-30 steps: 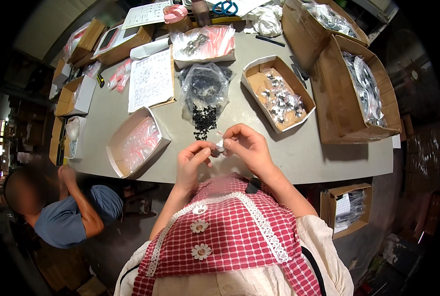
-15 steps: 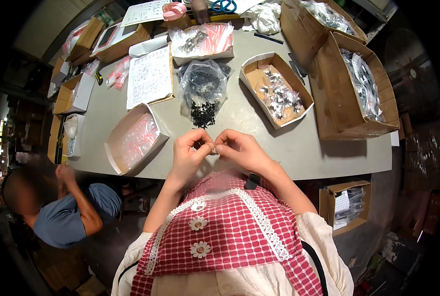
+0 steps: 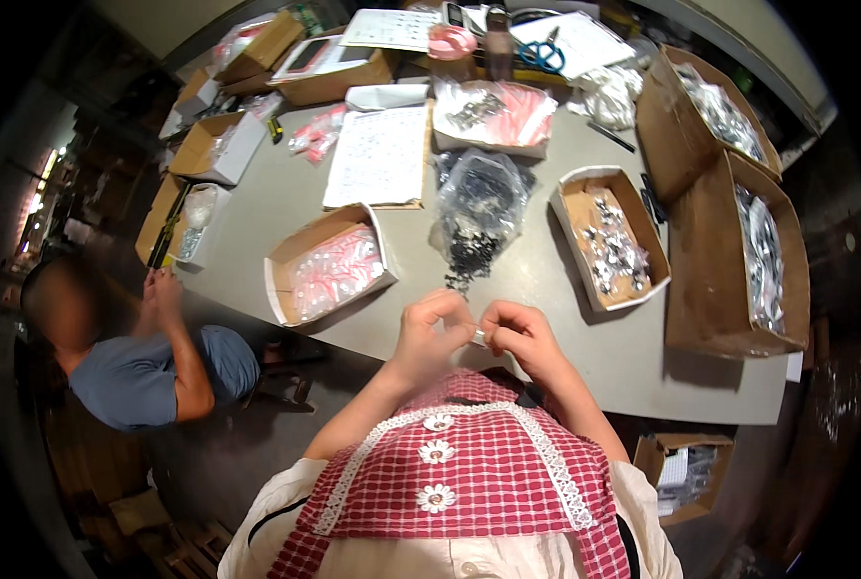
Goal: The person sorts and assembles small metal and plastic hardware components from various boxes on a table by hand.
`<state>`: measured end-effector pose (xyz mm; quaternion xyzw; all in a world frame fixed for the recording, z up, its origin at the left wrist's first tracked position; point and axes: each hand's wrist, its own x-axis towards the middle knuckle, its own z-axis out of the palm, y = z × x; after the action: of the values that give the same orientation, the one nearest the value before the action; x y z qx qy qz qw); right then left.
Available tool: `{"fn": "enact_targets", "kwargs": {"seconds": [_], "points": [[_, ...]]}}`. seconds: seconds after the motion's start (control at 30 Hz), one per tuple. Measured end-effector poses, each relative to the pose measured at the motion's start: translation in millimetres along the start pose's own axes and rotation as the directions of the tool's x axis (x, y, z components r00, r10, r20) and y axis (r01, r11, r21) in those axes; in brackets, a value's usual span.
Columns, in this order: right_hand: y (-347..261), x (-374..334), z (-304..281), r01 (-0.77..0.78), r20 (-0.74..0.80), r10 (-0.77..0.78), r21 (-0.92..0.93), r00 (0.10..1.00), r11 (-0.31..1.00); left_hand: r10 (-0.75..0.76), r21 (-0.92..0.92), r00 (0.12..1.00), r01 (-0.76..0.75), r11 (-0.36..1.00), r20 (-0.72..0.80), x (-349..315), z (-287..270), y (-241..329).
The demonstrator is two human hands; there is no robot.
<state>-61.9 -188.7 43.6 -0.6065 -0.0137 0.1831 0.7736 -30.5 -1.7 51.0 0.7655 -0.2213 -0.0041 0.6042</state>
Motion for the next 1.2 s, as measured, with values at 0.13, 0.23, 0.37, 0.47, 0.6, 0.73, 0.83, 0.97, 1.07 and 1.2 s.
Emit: {"fn": "enact_targets", "kwargs": {"seconds": [0.13,0.23,0.37,0.47,0.6,0.73,0.83,0.97,1.07,1.2], "points": [[-2,7,-3,-0.023,-0.014,0.023,0.013,1.0,1.0,-0.034,-0.055,0.997,0.03,0.998,-0.065,4,-5,-2],[-5,10,-6,0.076,-0.117,-0.073,0.027,0.99,0.997,-0.124,-0.089,0.992,0.12,0.989,-0.038,9,-13,-4],[-8,13,-38,0.4,-0.529,-0.329,0.023,0.782,0.916,-0.155,0.073,0.932,0.188,0.979,-0.328,33,-66,-48],[5,6,-88,0.355,-0.673,-0.304,-0.065,0.675,0.933,-0.037,0.554,0.905,0.291,0.78,-0.423,54,-114,-84],[22,8,-86,0.202,-0.602,-0.18,-0.033,0.778,0.979,-0.22,0.74,0.891,0.453,0.498,-0.398,41,-131,-134],[18,12,-65,0.141,-0.488,-0.128,-0.009,0.863,0.99,-0.403,0.574,0.871,0.489,0.656,-0.282,46,-129,-129],[17,24,-54,0.16,-0.417,-0.155,-0.023,0.895,0.987,-0.26,0.578,0.907,0.413,0.704,-0.332,41,-126,-125],[17,41,-42,0.238,-0.35,-0.304,-0.219,0.886,0.946,0.055,0.631,0.902,0.255,0.733,-0.429,37,-131,-106],[4,53,-21,0.269,-0.236,-0.363,-0.351,0.902,0.897,-0.176,0.039,0.861,0.221,0.974,-0.477,37,-125,-76],[-18,67,11,0.209,0.08,-0.194,-0.272,0.978,0.939,-0.403,-0.585,0.894,0.222,0.78,-0.198,33,-89,-28]]}}
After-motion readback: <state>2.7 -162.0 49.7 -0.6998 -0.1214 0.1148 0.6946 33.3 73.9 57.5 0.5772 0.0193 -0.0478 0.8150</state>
